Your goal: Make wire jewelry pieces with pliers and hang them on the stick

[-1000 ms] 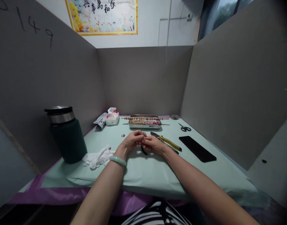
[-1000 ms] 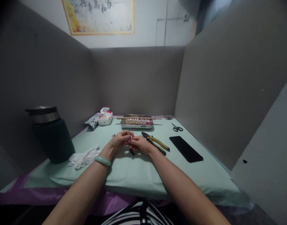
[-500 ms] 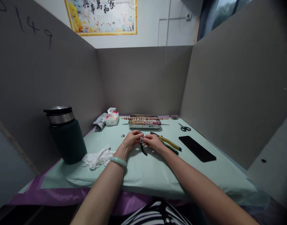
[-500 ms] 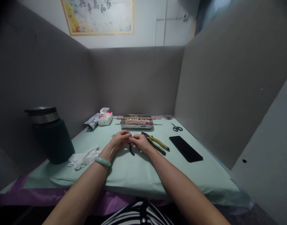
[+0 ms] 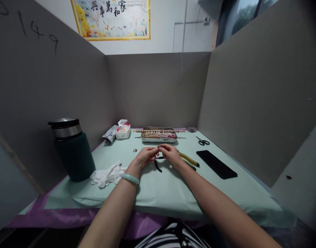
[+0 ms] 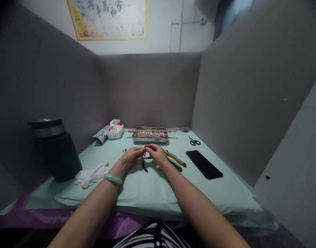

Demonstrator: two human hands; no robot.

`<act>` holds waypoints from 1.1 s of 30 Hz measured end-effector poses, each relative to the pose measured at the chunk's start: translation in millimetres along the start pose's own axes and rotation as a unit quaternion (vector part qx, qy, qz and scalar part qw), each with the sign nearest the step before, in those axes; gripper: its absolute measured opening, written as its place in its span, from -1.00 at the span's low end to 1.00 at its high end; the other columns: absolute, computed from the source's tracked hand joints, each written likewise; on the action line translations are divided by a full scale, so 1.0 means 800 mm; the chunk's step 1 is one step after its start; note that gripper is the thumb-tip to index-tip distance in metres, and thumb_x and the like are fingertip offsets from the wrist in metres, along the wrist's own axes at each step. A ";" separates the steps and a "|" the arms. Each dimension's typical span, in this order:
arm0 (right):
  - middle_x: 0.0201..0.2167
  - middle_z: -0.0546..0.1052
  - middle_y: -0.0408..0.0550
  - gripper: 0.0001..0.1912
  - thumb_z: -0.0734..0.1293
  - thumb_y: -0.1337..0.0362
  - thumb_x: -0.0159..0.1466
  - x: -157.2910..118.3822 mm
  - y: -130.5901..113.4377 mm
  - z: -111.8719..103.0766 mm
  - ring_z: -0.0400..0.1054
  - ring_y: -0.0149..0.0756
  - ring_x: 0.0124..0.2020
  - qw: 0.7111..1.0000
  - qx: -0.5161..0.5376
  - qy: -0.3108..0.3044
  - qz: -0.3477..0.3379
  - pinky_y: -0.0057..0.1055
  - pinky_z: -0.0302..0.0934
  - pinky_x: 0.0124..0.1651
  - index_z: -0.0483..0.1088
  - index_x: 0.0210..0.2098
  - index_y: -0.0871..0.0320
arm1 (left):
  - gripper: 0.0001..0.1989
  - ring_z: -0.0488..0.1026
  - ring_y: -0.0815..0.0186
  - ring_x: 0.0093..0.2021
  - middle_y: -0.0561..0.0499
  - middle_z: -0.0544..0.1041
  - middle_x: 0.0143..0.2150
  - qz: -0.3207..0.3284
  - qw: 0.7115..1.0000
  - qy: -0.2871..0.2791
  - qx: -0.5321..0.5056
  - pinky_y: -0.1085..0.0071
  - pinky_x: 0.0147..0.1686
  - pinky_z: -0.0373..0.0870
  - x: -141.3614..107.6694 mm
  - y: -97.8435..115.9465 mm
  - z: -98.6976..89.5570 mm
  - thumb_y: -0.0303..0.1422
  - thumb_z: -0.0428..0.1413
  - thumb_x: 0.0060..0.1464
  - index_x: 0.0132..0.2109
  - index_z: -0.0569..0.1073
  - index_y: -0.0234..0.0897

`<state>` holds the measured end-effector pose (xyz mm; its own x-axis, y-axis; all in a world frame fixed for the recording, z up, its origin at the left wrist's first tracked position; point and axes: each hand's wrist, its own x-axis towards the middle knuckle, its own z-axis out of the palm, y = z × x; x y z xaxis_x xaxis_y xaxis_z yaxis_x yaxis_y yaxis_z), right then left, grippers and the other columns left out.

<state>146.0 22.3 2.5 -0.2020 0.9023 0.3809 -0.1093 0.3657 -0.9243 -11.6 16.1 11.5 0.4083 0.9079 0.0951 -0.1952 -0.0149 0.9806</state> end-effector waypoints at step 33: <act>-0.71 0.22 -0.29 -0.69 0.36 0.05 0.06 -0.003 -0.012 -0.004 0.05 -0.52 -0.67 0.999 0.027 -0.031 0.025 -0.52 -0.09 -0.60 0.26 -0.52 0.15 | -0.62 0.37 0.44 -0.66 -0.06 0.49 -0.53 0.004 0.993 -0.057 0.103 0.53 -0.64 0.26 -0.008 0.002 0.015 -0.11 0.17 -0.06 -0.39 0.44 -0.43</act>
<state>150.7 16.9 10.5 -0.2677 0.9025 0.3375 -0.1491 0.3072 -0.9399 -3.7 4.8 14.7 0.5078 0.8545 0.1093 -0.0160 -0.1175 0.9929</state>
